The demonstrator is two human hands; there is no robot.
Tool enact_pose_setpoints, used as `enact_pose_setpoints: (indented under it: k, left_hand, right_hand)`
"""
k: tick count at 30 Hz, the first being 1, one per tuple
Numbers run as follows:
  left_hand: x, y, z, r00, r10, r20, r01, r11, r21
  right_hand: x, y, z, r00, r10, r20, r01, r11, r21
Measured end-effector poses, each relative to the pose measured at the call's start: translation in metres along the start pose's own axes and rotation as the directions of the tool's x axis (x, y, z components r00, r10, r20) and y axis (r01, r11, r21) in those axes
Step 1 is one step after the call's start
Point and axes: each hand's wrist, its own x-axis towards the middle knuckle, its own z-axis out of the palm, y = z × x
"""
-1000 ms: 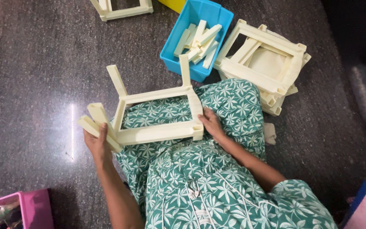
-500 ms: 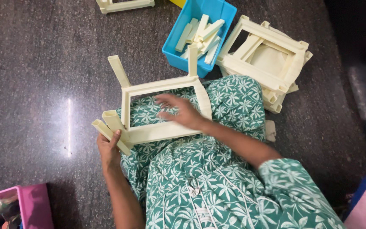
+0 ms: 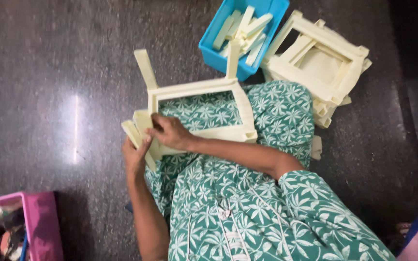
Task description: The person wipes a cream-colored plastic stool frame with a cloth, then disassembles it by removing the seat and legs. The removed parts are placed into a blue plastic bin.
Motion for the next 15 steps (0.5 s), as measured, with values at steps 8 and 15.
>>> enact_pose_setpoints:
  k: [8, 15]
  left_hand:
    - [0.002, 0.017, 0.017, 0.996, 0.093, 0.0, -0.092, 0.985, 0.144]
    - [-0.021, -0.003, 0.022, 0.984, -0.161, 0.071, 0.154, 0.983, 0.099]
  right_hand:
    - [0.007, -0.004, 0.006, 0.976, 0.144, -0.164, -0.059, 0.897, 0.438]
    - [0.083, 0.038, -0.117, 0.752, 0.026, -0.659, 0.196, 0.945, 0.261]
